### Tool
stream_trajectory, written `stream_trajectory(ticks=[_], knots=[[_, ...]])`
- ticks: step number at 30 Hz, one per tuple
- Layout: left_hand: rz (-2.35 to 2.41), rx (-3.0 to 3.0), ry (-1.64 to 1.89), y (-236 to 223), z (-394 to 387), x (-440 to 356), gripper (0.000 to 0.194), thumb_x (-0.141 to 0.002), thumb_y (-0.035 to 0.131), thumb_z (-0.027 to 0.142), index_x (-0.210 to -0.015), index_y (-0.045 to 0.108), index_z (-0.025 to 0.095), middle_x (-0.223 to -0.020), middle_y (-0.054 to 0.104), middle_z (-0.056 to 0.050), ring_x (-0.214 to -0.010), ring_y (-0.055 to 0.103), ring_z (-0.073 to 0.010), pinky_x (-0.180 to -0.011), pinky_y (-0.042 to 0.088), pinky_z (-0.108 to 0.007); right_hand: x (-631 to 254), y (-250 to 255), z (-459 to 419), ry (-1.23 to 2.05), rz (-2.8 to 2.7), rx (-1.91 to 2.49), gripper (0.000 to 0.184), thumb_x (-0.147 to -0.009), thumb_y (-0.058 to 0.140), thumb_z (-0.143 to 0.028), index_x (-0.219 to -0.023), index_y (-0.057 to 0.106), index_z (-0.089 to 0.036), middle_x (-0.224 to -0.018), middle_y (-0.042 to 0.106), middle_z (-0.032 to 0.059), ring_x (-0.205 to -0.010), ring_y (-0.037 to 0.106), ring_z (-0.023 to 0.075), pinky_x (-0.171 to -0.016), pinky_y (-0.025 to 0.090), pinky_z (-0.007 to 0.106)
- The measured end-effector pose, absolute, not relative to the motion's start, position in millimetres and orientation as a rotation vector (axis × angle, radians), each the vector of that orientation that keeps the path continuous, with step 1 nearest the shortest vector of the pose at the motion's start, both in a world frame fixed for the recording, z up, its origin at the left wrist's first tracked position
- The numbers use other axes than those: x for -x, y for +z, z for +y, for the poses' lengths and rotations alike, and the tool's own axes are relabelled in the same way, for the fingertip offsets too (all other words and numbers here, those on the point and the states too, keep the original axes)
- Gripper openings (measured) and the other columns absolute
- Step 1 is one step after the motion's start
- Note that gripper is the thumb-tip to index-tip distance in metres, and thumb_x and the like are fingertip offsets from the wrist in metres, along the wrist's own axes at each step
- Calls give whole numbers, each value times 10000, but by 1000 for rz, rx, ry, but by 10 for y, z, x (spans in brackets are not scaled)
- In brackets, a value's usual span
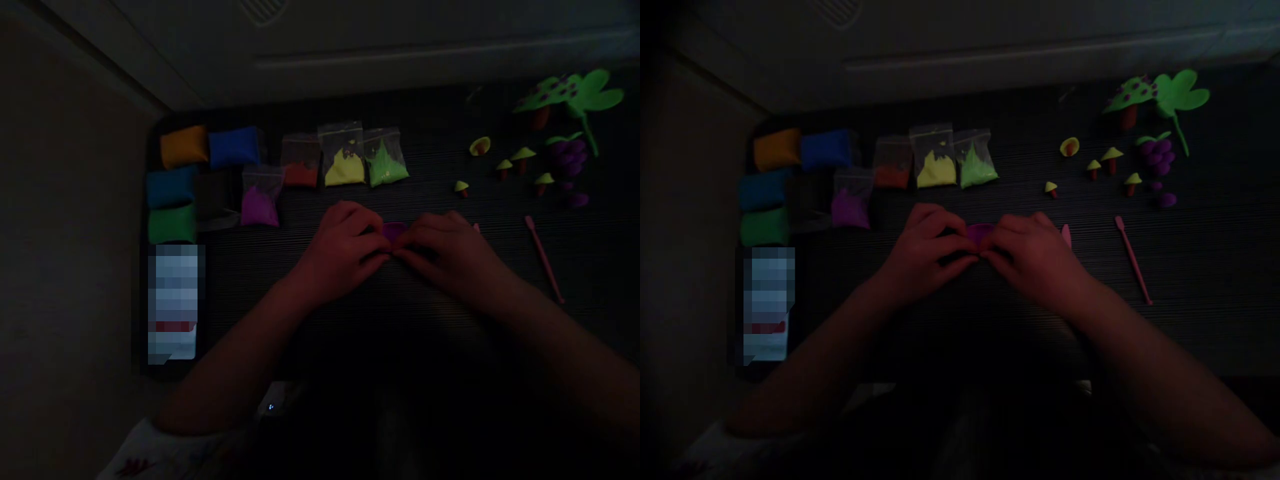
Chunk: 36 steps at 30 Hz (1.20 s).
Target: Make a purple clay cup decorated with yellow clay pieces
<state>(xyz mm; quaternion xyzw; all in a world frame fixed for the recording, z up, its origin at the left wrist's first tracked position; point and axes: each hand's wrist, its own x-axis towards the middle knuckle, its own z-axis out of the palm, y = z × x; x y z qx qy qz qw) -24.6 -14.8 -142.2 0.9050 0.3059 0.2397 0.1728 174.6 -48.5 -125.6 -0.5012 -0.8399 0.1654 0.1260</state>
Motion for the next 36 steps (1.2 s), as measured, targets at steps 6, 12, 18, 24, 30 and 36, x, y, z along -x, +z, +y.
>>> stream_trajectory(ticks=[6,12,18,24,30,36], knots=[[844,-2574,728,-1453,-143,231,89,-812,559,247,-798,634,201,-916,599,-7,-940,454,-173,-856,375,-332,-1736,-1251,-479,483,-2462,1454,143,-834,508,-275,-859,624,-195,-828,618,37,-742,552,183,-713,355,337],[873,-2511,721,-1441,-129,236,85,-801,571,248,-813,642,202,-920,593,-11,-942,465,-164,-860,378,-325,-1764,-1250,-474,560,-2386,1452,115,-807,551,-270,-880,609,-202,-846,611,26,-767,549,175,-704,363,316],[868,-2507,678,-1430,-132,243,92,-792,579,246,-834,649,205,-947,588,-20,-961,460,-174,-872,373,-337,-1775,-1251,-455,586,-2419,1475,121,-817,529,-279,-854,610,-196,-824,613,37,-746,543,179,-695,362,323],[882,-2526,664,-1442,-131,236,105,-808,564,264,-821,655,213,-943,596,-17,-956,455,-176,-863,369,-342,-1780,-1240,-443,607,-2441,1463,136,-824,518,-286,-852,616,-196,-829,620,38,-762,556,180,-712,360,326],[913,-2539,675,-1437,-139,226,105,-804,565,260,-799,657,209,-957,588,-25,-967,450,-184,-868,359,-347,-1778,-1238,-444,608,-2454,1472,147,-828,507,-288,-856,617,-195,-834,618,38,-768,555,184,-714,358,326],[908,-2511,655,-1428,-132,224,97,-800,565,238,-821,654,203,-969,582,-29,-963,466,-178,-875,358,-339,-1773,-1223,-454,653,-2391,1494,145,-796,554,-281,-905,619,-211,-810,607,21,-749,543,173,-712,359,320]])
